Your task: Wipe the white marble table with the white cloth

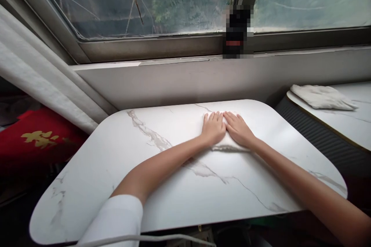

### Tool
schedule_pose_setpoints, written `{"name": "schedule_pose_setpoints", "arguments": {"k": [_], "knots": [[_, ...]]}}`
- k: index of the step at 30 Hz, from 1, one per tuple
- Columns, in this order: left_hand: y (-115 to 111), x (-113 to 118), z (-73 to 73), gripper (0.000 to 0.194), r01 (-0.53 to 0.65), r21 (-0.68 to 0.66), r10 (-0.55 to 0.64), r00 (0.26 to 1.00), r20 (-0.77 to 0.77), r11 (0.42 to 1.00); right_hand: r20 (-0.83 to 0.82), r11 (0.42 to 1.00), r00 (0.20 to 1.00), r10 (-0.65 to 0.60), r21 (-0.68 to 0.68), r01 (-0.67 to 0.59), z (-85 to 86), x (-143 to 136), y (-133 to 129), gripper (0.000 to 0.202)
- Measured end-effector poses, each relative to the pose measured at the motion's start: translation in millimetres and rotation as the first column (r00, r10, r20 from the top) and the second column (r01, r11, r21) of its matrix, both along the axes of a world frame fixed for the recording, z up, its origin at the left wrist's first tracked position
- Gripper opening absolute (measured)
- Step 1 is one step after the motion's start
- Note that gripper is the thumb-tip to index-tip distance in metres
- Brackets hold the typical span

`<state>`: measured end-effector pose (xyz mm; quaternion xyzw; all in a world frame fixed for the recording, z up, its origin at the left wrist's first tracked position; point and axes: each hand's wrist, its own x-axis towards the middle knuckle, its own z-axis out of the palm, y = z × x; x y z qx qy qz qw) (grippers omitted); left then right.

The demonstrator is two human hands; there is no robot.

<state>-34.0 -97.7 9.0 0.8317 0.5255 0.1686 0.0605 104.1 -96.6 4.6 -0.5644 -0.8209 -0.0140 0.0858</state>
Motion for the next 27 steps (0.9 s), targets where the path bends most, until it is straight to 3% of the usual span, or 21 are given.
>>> {"name": "schedule_pose_setpoints", "arguments": {"k": [3,6,9,12,16,21,24,27], "knots": [[53.3,11.8,-1.2,0.049,-0.057,0.057,0.059,0.998,-0.024,0.997,0.007,1.000,1.000,0.009,0.002,-0.009,3.9,3.3,56.3,0.054],[86.0,23.2,-3.3,0.049,-0.101,0.081,0.106,0.993,-0.051,0.992,-0.016,0.998,0.999,0.033,0.045,-0.033,2.4,13.5,89.8,0.053],[100.3,31.4,-5.8,0.050,-0.115,0.091,0.122,0.989,-0.082,0.989,-0.032,0.995,0.998,0.045,0.089,-0.042,-2.5,23.1,102.9,0.052],[99.1,35.8,-6.7,0.051,-0.118,0.091,0.127,0.987,-0.099,0.989,-0.023,0.992,0.998,0.054,0.112,-0.051,-6.4,28.7,101.0,0.052],[68.3,44.1,-5.6,0.051,-0.114,0.082,0.122,0.988,-0.094,0.990,-0.033,0.990,0.995,0.089,0.117,-0.084,-8.4,39.3,74.1,0.053],[-13.9,61.8,-1.7,0.053,-0.051,0.029,0.052,0.998,-0.041,0.998,-0.049,0.980,0.983,0.176,0.103,-0.170,-7.6,69.6,-8.9,0.052],[-66.9,71.6,4.6,0.059,0.094,-0.123,-0.089,0.995,0.041,0.988,-0.053,0.971,0.975,0.217,0.113,-0.210,-3.9,92.7,-71.2,0.053],[-109.9,81.0,13.8,0.065,0.240,-0.328,-0.188,0.965,0.183,0.914,-0.049,0.963,0.966,0.254,0.108,-0.248,1.2,115.3,-124.1,0.057]]}}
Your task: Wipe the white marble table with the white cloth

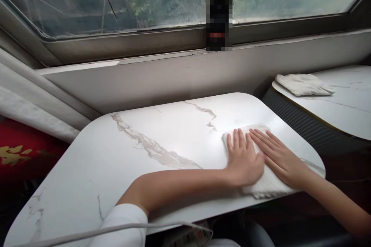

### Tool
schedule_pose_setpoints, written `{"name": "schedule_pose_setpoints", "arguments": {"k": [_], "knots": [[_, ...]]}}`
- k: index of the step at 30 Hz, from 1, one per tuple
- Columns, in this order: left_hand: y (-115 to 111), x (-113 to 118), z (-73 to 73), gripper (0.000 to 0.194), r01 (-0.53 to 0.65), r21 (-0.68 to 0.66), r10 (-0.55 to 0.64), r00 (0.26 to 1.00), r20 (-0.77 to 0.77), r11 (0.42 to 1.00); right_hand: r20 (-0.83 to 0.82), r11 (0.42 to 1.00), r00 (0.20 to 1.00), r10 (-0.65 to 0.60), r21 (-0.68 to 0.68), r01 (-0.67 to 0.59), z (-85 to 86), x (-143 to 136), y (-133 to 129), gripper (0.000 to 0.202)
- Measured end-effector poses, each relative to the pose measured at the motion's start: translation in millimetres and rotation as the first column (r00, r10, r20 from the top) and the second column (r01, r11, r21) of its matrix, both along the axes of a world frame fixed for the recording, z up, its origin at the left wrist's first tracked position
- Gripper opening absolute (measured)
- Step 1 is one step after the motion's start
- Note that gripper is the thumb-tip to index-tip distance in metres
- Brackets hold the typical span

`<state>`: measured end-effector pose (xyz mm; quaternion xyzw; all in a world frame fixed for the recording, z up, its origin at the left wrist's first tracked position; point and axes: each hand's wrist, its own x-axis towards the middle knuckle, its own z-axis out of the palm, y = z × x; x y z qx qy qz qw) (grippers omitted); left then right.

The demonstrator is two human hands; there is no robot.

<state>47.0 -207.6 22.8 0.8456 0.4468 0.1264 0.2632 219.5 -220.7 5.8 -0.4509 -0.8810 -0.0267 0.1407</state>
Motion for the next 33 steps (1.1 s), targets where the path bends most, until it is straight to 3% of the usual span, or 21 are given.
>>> {"name": "schedule_pose_setpoints", "arguments": {"k": [4,7,11,16,20,23,28,33], "knots": [[-33.2,13.0,11.2,0.069,0.106,-0.188,-0.083,0.989,0.125,0.977,0.019,1.000,1.000,-0.011,-0.027,0.012,2.0,24.3,-39.5,0.057],[-32.2,26.5,14.7,0.071,0.122,-0.225,-0.089,0.984,0.153,0.967,0.035,0.992,0.993,-0.117,-0.050,0.119,-2.8,38.1,-37.3,0.057],[10.5,55.6,9.8,0.068,0.028,-0.152,-0.015,0.996,0.091,0.988,0.036,0.970,0.972,-0.231,-0.064,0.232,-9.4,53.6,12.4,0.055],[101.4,90.7,-6.5,0.062,-0.139,0.065,0.139,0.990,0.007,0.988,0.054,0.924,0.928,-0.369,-0.080,0.373,-5.5,56.9,108.8,0.054],[163.8,95.2,-15.3,0.058,-0.225,0.216,0.235,0.972,-0.021,0.950,0.046,0.905,0.908,-0.416,-0.077,0.419,-0.4,43.6,172.4,0.054],[195.1,88.7,-17.3,0.057,-0.230,0.272,0.249,0.968,-0.037,0.935,0.000,0.901,0.903,-0.429,-0.075,0.427,0.7,32.8,204.6,0.052],[214.1,83.8,-17.9,0.058,-0.211,0.326,0.241,0.969,-0.054,0.921,-0.037,0.908,0.910,-0.413,-0.091,0.409,-1.8,30.0,222.3,0.053],[185.0,91.1,-18.6,0.060,-0.178,0.372,0.220,0.973,-0.071,0.911,-0.020,0.929,0.930,-0.366,-0.059,0.364,-5.5,43.9,190.3,0.053]]}}
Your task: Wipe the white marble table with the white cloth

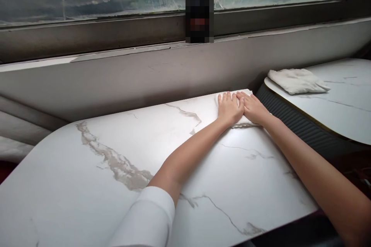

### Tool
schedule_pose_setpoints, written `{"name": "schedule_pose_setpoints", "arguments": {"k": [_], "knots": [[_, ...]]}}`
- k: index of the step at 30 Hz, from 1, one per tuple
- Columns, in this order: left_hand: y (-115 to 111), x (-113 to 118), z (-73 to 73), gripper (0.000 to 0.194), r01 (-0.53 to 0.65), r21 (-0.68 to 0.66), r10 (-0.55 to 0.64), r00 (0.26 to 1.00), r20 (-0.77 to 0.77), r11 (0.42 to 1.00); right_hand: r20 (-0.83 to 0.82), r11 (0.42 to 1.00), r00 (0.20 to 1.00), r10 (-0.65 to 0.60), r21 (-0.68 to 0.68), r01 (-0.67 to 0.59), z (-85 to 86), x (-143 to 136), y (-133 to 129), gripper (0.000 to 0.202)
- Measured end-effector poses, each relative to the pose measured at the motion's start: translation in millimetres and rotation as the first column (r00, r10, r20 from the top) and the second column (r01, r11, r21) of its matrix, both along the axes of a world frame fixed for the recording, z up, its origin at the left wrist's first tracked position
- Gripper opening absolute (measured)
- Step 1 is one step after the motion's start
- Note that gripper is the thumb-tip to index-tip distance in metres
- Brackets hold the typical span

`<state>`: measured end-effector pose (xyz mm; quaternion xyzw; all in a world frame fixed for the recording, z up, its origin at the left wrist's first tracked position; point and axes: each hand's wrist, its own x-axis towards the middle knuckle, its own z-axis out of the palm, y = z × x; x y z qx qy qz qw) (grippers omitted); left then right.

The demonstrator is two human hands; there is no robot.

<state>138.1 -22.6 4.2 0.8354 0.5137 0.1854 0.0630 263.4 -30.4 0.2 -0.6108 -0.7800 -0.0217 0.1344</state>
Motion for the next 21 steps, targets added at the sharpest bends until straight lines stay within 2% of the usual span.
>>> {"name": "schedule_pose_setpoints", "arguments": {"k": [3,6,10,13,15,17,19,21], "knots": [[-41.7,-0.8,0.9,0.062,0.038,0.005,-0.038,0.999,0.017,0.999,0.054,1.000,0.998,0.016,0.007,-0.017,-1.0,5.0,-45.2,0.054],[-93.3,-14.0,4.1,0.066,0.154,-0.029,-0.153,0.988,0.038,0.988,0.089,0.998,0.996,-0.004,0.063,-0.002,-3.4,-2.0,-106.0,0.056],[-154.5,-51.9,13.9,0.071,0.339,-0.099,-0.333,0.940,0.070,0.936,0.093,0.986,0.994,-0.054,0.161,0.039,-10.0,-34.0,-187.4,0.061],[-184.0,-89.2,25.0,0.072,0.433,-0.200,-0.425,0.901,0.087,0.879,0.068,0.983,0.996,-0.066,0.178,0.053,-12.0,-62.7,-229.6,0.063],[-194.9,-113.5,31.4,0.074,0.452,-0.284,-0.445,0.891,0.092,0.846,0.046,0.993,0.999,0.001,0.115,-0.006,-8.9,-77.0,-243.3,0.063],[-198.1,-133.0,34.7,0.076,0.447,-0.339,-0.442,0.892,0.096,0.828,0.045,0.995,0.995,0.092,0.029,-0.093,-3.1,-86.6,-243.6,0.063],[-192.1,-144.5,33.4,0.074,0.411,-0.342,-0.410,0.909,0.081,0.845,0.071,0.987,0.985,0.158,-0.018,-0.157,2.2,-93.6,-229.7,0.063],[-174.6,-147.4,28.3,0.073,0.334,-0.304,-0.337,0.940,0.045,0.892,0.108,0.983,0.977,0.182,-0.008,-0.182,4.3,-100.9,-202.8,0.062]]}}
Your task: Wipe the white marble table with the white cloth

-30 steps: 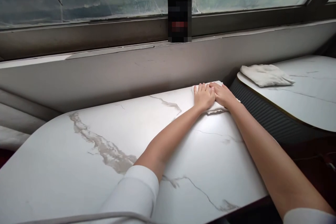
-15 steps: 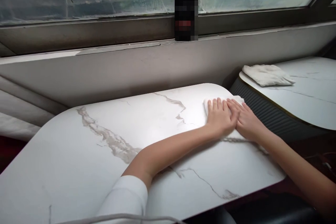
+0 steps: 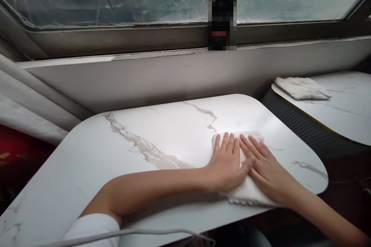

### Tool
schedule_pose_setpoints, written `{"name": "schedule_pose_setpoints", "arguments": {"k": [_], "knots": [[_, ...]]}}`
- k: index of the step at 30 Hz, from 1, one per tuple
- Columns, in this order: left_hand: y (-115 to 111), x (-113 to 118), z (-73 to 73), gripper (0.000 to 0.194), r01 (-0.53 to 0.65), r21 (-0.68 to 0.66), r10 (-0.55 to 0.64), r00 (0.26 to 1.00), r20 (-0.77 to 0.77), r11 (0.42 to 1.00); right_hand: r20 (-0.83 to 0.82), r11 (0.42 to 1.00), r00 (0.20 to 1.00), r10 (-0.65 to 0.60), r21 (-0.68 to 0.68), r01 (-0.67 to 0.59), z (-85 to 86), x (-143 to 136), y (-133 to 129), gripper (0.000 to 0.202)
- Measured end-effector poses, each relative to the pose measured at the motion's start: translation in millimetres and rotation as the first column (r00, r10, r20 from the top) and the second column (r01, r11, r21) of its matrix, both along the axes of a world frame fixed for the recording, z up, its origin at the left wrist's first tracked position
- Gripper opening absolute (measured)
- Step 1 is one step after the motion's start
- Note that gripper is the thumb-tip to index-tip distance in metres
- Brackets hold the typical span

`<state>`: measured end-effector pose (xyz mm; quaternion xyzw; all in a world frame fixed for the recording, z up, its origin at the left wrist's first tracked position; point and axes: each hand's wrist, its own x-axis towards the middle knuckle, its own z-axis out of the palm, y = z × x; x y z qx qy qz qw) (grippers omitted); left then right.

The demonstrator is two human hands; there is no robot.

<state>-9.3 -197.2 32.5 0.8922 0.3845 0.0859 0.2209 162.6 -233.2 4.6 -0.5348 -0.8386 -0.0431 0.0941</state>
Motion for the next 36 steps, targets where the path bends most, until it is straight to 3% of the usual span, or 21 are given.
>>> {"name": "schedule_pose_setpoints", "arguments": {"k": [4,9,12,15,18,21,24,28,31,34,36], "knots": [[68.5,9.0,-13.9,0.067,-0.202,0.135,0.205,0.979,-0.010,0.970,0.023,0.997,0.997,-0.069,0.029,0.068,-4.4,-18.1,80.2,0.059],[166.2,11.4,-22.4,0.062,-0.290,0.246,0.300,0.954,-0.001,0.925,0.013,0.989,0.989,-0.146,-0.006,0.146,-2.3,-37.8,180.3,0.056],[196.3,5.3,-22.0,0.063,-0.356,0.252,0.363,0.932,0.018,0.900,0.024,0.991,0.992,-0.125,-0.040,0.126,4.0,-45.9,214.0,0.056],[202.2,0.3,-21.6,0.063,-0.395,0.261,0.400,0.916,0.038,0.881,0.013,0.994,0.994,-0.105,-0.038,0.105,6.6,-50.0,223.9,0.056],[191.2,-2.5,-23.1,0.063,-0.395,0.273,0.400,0.916,0.038,0.877,0.002,0.995,0.995,-0.100,-0.018,0.100,4.7,-50.2,214.8,0.056],[164.2,-6.7,-25.2,0.062,-0.372,0.296,0.383,0.924,0.023,0.880,0.012,0.997,0.997,-0.077,0.004,0.077,1.0,-50.8,185.6,0.055],[118.6,-15.7,-24.5,0.061,-0.294,0.301,0.307,0.952,0.006,0.907,0.047,0.996,0.996,-0.076,0.048,0.073,-2.6,-56.5,132.1,0.056],[37.2,-36.6,-16.3,0.062,-0.137,0.257,0.140,0.990,0.008,0.957,0.047,0.978,0.998,-0.035,0.205,0.024,-5.5,-72.5,38.3,0.067],[-19.7,-58.0,-7.3,0.059,-0.068,0.205,0.068,0.998,0.008,0.976,0.030,0.968,0.999,0.018,0.249,-0.025,-5.0,-87.2,-20.8,0.076],[-56.5,-80.0,-0.3,0.057,-0.034,0.160,0.037,0.999,-0.012,0.987,0.031,0.965,0.995,0.100,0.239,-0.104,-2.8,-99.5,-53.9,0.080],[-66.9,-91.5,1.0,0.056,-0.027,0.131,0.030,0.999,-0.021,0.991,0.044,0.960,0.987,0.154,0.232,-0.159,-0.6,-105.1,-60.1,0.080]]}}
